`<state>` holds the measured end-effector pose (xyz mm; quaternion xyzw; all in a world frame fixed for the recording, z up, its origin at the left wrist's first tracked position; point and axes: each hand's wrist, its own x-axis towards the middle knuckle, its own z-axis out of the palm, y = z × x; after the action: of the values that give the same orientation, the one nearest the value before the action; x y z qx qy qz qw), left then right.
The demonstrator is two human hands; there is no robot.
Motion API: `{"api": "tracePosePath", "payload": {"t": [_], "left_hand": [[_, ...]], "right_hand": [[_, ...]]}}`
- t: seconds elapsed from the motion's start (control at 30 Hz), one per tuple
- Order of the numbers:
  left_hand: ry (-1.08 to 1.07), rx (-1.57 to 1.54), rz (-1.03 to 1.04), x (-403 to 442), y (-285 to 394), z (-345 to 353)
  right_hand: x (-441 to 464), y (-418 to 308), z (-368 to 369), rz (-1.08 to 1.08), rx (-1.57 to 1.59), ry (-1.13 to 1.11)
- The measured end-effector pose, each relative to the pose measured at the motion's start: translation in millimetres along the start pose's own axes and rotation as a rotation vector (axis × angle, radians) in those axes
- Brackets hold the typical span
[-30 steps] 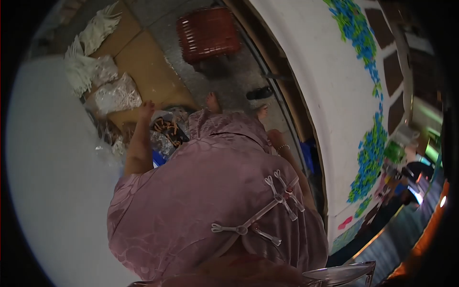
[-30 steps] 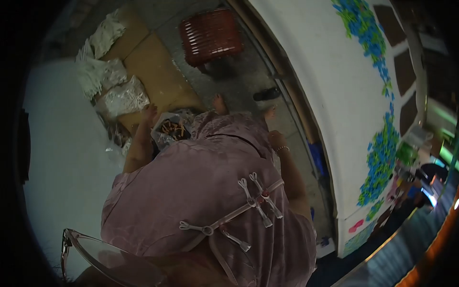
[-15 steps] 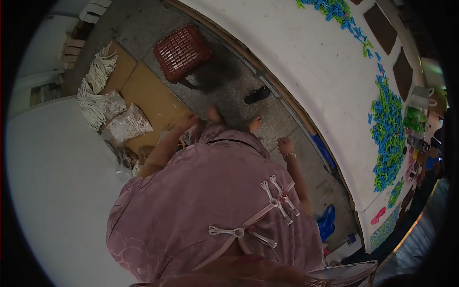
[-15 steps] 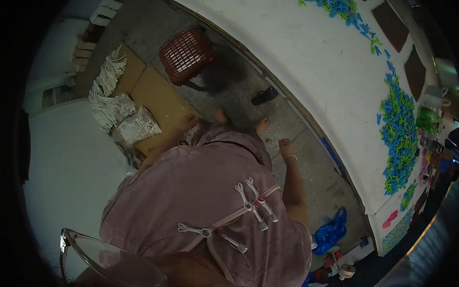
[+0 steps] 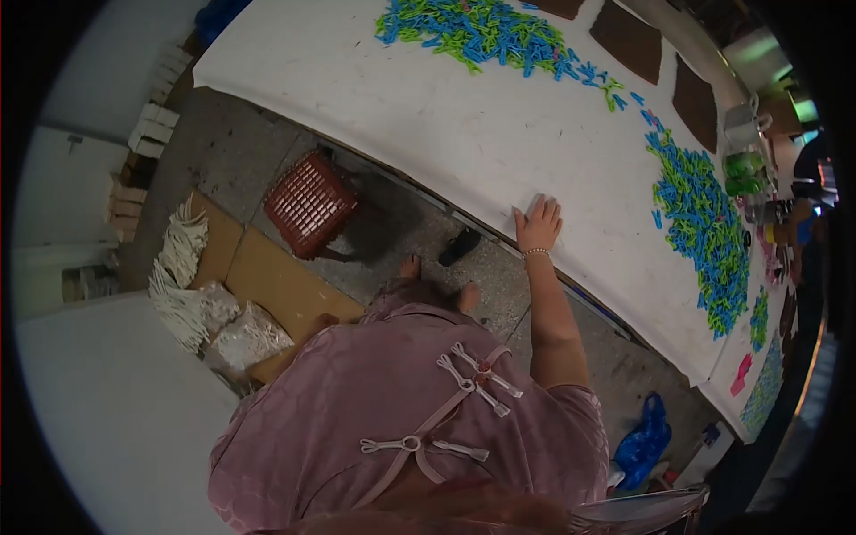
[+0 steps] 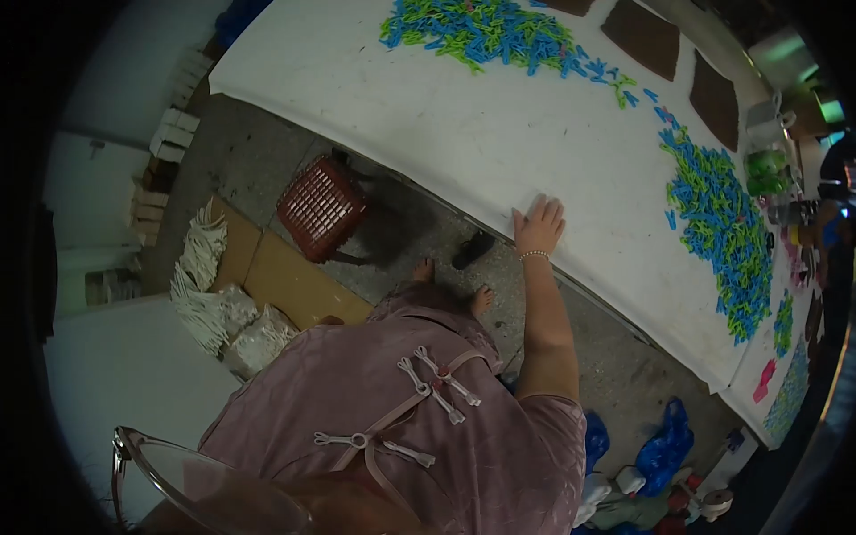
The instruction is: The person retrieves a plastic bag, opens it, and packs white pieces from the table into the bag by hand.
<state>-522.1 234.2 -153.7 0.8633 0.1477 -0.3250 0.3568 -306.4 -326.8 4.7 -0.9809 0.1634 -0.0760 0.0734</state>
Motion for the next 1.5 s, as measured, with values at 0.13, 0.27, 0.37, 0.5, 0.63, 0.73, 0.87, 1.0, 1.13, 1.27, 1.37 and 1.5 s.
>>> {"api": "tracePosePath", "payload": {"t": [0.13, 0.27, 0.37, 0.5, 0.63, 0.73, 0.87, 1.0, 1.13, 1.27, 1.37, 1.5], "left_hand": [[-0.147, 0.693, 0.305, 61, -2, -50], [-0.117, 0.589, 0.258, 117, 38, -86], [0.0, -0.313, -0.092, 128, 101, -125], [-0.086, -0.281, 0.129, 164, 161, -122], [-0.438, -0.543, 0.539, 157, 188, -99], [-0.703, -0.75, 0.865, 182, 174, -84], [-0.729, -0.519, 0.792, 187, 185, -82], [-0.687, -0.303, 0.726, 194, 198, -83], [-0.625, -0.106, 0.615, 202, 209, -81], [-0.528, 0.043, 0.452, 208, 217, -78], [-0.434, 0.075, 0.309, 195, 218, -74], [-0.282, 0.287, 0.546, 138, 269, -70]], "right_hand": [[4, 1, 14, 0.126, -0.086, -0.157], [10, 2, 12, 0.157, -0.068, -0.289], [13, 3, 7, 0.187, -0.025, -0.363], [17, -1, 3, 0.22, -0.053, -0.439], [11, -4, -7, 0.254, -0.007, -0.451], [11, -5, -14, 0.264, 0.044, -0.461], [5, -4, -14, 0.279, 0.077, -0.416], [1, -6, -23, 0.262, 0.092, -0.399], [-1, -4, -21, 0.248, 0.116, -0.374], [-3, 0, -21, 0.238, 0.136, -0.367], [1, 3, -10, 0.229, 0.135, -0.319], [4, 4, 8, 0.169, 0.016, -0.23]]}}
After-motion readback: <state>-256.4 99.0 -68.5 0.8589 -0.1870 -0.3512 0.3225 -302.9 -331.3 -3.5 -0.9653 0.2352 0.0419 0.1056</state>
